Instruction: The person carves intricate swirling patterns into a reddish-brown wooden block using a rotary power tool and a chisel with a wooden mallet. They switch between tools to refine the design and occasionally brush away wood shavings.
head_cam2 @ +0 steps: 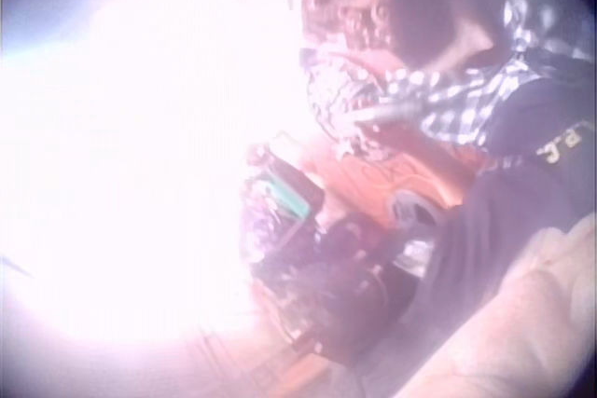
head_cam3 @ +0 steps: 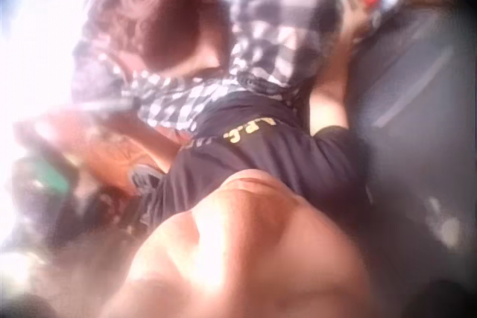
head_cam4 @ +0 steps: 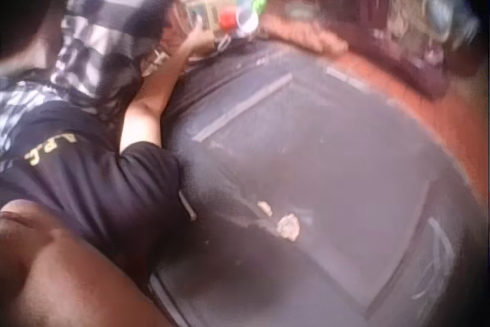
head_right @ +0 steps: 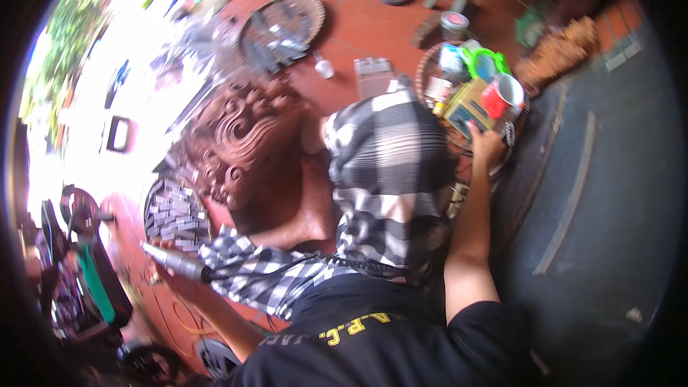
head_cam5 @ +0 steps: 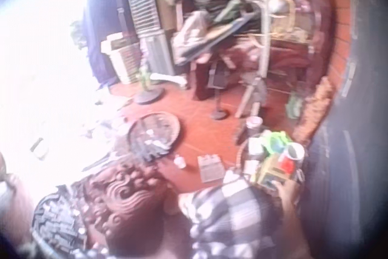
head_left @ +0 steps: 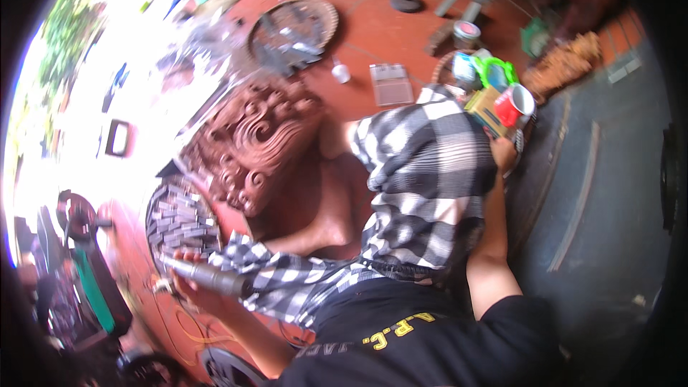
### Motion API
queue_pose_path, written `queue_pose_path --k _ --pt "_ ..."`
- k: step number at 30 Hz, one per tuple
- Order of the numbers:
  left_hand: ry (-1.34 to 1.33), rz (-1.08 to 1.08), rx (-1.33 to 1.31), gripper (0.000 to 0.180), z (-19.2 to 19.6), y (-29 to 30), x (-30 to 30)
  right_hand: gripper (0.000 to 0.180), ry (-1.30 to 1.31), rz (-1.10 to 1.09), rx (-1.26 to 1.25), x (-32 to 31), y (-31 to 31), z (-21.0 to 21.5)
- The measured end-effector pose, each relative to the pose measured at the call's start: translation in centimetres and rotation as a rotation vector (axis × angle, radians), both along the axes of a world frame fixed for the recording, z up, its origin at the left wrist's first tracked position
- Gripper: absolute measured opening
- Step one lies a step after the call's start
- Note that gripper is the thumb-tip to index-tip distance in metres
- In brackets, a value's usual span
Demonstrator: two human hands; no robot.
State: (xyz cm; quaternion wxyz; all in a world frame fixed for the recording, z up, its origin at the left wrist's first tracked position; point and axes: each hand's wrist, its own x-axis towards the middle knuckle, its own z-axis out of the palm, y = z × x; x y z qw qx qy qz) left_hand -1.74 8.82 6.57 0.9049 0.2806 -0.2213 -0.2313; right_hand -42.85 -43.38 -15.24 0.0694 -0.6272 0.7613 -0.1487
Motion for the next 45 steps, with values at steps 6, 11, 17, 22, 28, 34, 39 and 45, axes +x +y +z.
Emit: queue_pose_path --k 6,11,17,22,28,34,39,45 --pt "0.157 0.141 0.150 0.048 0.5 -3.9 -4.2 0.052 0.029 0.072 -0.021 -2.1 -0.7 1.7" --pt "0.064 0.073 0.251 0.042 3.2 -6.5 -8.0 0.030 -0.649 0.233 -0.213 -2.5 -0.6 12.7" --pt "-0.420 0.072 0.119 0.025 9.6 -19.3 -11.7 0.089 -0.769 1.420 -0.086 9.3 15.5 38.1" --pt "-0.143 0.011 -0.240 0.028 16.3 -24.1 -16.5 0.066 -0.495 1.361 -0.462 8.1 16.3 42.5" --pt "-0.364 -0.199 -0.157 0.039 12.7 -21.8 -14.6 0.049 -0.366 1.049 -0.438 0.4 8.8 51.4" --pt "-0.489 -0.191 0.227 0.020 0.7 -18.5 -7.4 0.052 -0.214 1.176 -0.119 9.1 3.1 49.2" --pt "-0.774 -0.465 0.677 0.022 -10.2 -15.4 -4.4 0.067 -0.407 1.349 0.641 22.9 5.1 36.2" --pt "-0.893 -0.777 0.853 0.021 -16.2 -14.0 -4.6 0.042 -0.397 1.157 1.271 28.6 8.0 28.5"
